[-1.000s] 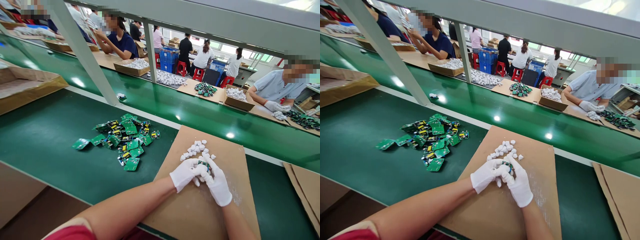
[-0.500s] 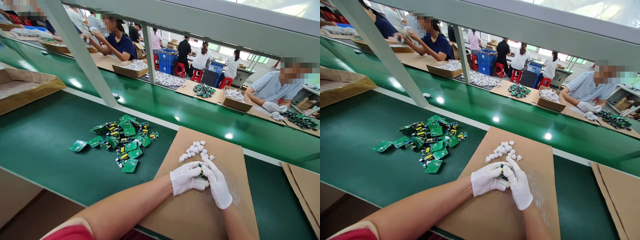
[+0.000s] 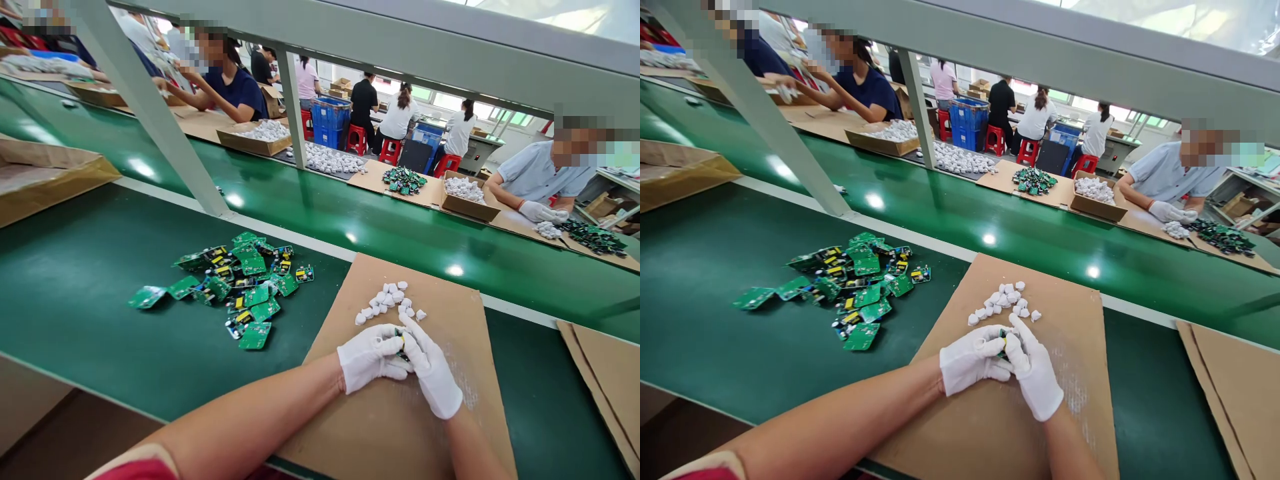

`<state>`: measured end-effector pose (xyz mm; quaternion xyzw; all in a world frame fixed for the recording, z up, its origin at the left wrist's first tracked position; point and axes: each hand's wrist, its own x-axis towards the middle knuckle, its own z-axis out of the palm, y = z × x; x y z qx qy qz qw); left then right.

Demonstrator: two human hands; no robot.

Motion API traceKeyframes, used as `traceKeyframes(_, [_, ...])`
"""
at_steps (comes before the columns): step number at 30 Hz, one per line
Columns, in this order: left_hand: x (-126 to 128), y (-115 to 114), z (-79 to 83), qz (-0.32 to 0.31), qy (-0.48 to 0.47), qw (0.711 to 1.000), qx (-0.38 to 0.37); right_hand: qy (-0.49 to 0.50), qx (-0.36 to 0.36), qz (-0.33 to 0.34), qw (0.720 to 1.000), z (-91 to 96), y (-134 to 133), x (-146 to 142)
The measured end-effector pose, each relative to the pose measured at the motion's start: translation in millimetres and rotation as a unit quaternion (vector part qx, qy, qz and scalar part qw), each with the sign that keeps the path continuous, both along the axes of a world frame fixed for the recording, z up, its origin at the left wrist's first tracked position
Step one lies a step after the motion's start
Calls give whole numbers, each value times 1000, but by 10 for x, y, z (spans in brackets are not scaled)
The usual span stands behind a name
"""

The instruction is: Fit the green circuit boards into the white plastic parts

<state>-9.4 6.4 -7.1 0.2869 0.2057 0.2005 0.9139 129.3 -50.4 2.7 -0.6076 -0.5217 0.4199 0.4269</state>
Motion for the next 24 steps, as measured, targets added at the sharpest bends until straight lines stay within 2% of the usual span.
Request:
traceKeyframes(4, [-13,22,36,-16,15,999,36,-11,-4,-27,1000,-44,-1,-23])
traceKeyframes(9, [-43,81,140,-40,25,997,63,92,5,-16,996,-43,7,-10])
traceKeyframes(11, [-46,91,174,-49,35,995,80,88,-6,-14,996,-21,13,-18])
traceKeyframes(15, [-23,88,194,-37,55,985,159,44,-4,-30,999,21,22,-42])
traceKeyframes(18, [-11,90,205,-22,76,973,215,91,-6,-17,996,21,27,-39])
traceKeyframes(21, [-25,96,225,-28,92,971,221,141,-12,-13,990,-11,35,-28])
traceKeyframes(24, [-33,92,207,-28,97,971,217,94,11,-30,995,-50,41,-27])
